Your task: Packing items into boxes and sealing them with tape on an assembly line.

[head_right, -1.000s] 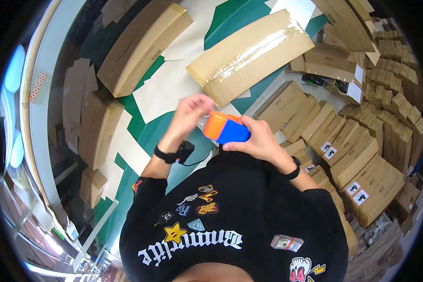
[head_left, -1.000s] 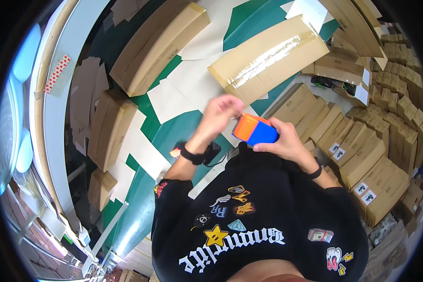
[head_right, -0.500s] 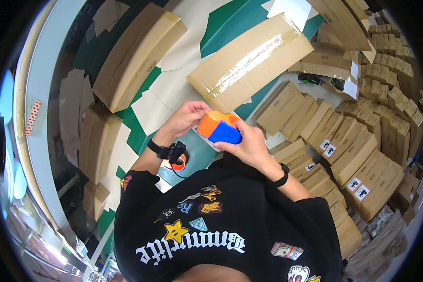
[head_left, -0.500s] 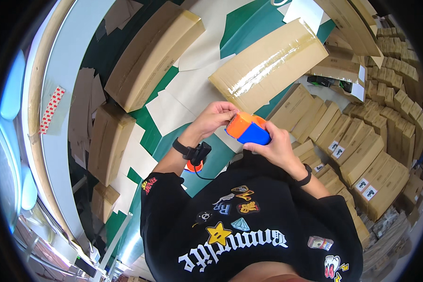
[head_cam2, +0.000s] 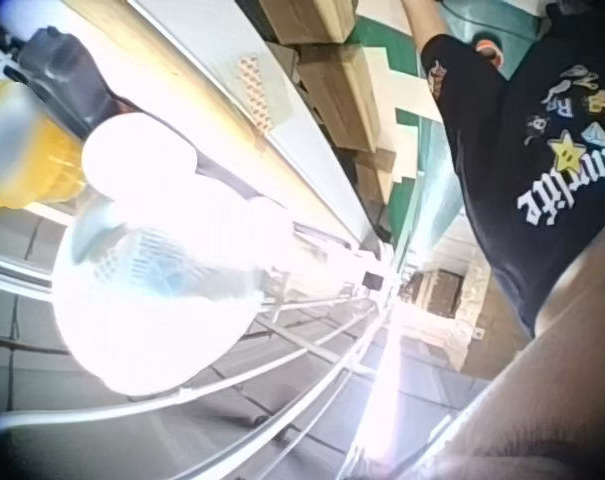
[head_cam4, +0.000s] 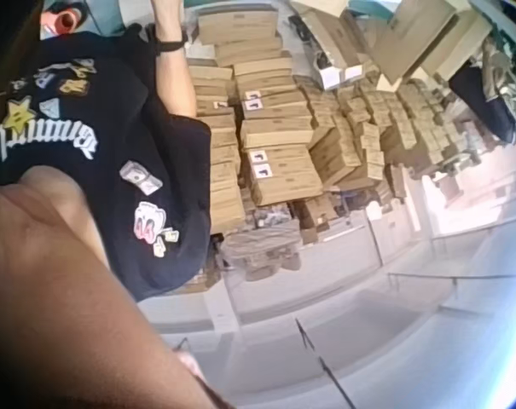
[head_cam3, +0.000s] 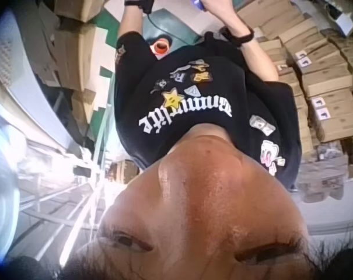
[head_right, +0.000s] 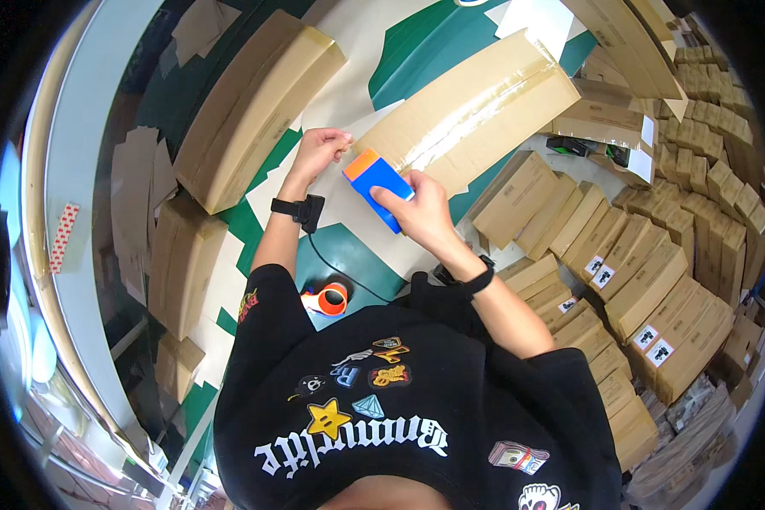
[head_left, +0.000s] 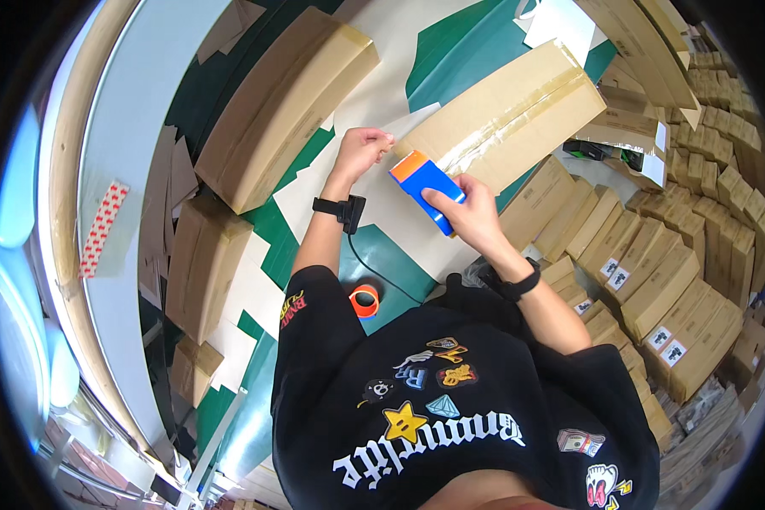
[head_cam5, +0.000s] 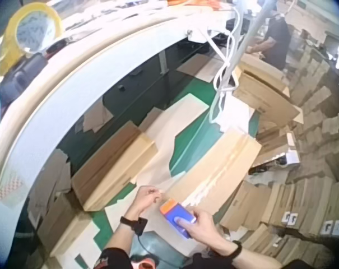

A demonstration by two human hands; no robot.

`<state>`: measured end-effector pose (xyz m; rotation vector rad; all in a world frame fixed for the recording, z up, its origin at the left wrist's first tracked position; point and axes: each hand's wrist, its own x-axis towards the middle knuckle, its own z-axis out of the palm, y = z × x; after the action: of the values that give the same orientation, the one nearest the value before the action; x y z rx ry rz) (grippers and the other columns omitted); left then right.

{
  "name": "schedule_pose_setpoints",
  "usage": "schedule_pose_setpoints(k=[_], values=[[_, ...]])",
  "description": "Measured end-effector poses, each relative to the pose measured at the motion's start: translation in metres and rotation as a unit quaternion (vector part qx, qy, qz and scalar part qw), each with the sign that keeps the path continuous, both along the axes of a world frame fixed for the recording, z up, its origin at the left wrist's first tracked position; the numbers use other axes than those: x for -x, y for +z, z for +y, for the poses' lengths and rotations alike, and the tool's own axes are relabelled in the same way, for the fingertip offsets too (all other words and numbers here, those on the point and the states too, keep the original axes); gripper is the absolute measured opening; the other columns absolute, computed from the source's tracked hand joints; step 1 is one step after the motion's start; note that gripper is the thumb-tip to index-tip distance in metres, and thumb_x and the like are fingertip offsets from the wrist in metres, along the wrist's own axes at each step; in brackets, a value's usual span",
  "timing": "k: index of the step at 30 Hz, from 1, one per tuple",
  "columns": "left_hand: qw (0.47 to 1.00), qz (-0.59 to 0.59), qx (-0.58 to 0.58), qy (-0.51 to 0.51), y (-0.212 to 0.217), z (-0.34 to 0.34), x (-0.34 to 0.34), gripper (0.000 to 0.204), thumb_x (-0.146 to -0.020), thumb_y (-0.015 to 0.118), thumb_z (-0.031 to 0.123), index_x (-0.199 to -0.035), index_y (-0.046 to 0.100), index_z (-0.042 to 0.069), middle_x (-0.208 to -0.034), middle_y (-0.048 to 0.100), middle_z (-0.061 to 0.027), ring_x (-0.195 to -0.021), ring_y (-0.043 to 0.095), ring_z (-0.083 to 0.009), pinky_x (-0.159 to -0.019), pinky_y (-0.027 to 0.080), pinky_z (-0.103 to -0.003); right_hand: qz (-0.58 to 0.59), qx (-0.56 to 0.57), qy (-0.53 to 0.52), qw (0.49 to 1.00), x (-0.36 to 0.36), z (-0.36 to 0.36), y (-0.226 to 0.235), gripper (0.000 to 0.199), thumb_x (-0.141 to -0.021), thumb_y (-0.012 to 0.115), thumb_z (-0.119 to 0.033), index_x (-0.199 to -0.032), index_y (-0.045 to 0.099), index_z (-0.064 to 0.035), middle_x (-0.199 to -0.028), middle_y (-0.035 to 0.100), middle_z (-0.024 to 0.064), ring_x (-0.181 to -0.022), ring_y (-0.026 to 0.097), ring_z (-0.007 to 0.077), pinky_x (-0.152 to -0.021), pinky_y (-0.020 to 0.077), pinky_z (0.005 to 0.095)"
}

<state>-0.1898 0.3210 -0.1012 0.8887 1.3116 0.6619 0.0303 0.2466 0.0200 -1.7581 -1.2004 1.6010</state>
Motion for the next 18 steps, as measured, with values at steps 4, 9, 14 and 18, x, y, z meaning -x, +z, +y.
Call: schedule_pose_setpoints(k=[4,9,14,18], values=[[0.998,0.059,0.018,-0.003,-0.019,0.011,-0.012,0.021,-0.084,0.068,0.016,-0.092,0.07,-0.003,-0.074,0.064,-0.0029,-0.061,0.055,-0.0093,-0.059,0.046,-0.023,-0.03,-0.003,-0.01,0.999,0.003,0.012,-0.019,0.038,-0.073,0.076,-0.033,-0.075,0.058,0.0005,-0.061,0.061,0.0086,-0.051,0.059,0.0132,-0.047,0.0473,0.0283],[0.811,0.472,-0.345,0.031,-0.085,0.0,0.014,0.025,-0.081,0.073,0.021,-0.09,0.072,-0.002,-0.076,0.067,-0.0045,-0.068,0.061,-0.0129,-0.067,0.05,-0.025,-0.044,-0.016,0.024,0.999,0.009,0.0,-0.042,0.04,-0.071,0.075,-0.036,-0.074,0.059,0.0014,-0.062,0.062,0.0121,-0.057,0.063,0.0188,-0.053,0.0499,0.0331],[0.982,0.162,-0.081,-0.055,-0.014,-0.004,-0.02,0.033,-0.079,0.075,0.031,-0.092,0.073,0.0,-0.083,0.072,-0.0146,-0.078,0.068,-0.0173,-0.073,0.051,-0.029,-0.048,-0.002,0.023,0.999,-0.003,-0.008,-0.028,0.042,-0.073,0.073,-0.036,-0.082,0.064,0.0038,-0.067,0.065,0.0137,-0.063,0.065,0.0228,-0.059,0.051,0.0353],[0.942,0.306,-0.107,-0.091,0.003,-0.006,-0.014,0.026,-0.081,0.072,0.03,-0.092,0.075,0.007,-0.082,0.072,-0.0137,-0.076,0.069,-0.0199,-0.072,0.052,-0.031,-0.039,-0.005,0.054,0.998,-0.084,-0.103,-0.006,0.04,-0.077,0.072,-0.035,-0.088,0.066,0.0026,-0.07,0.065,0.0129,-0.066,0.065,0.0212,-0.063,0.051,0.0343]])
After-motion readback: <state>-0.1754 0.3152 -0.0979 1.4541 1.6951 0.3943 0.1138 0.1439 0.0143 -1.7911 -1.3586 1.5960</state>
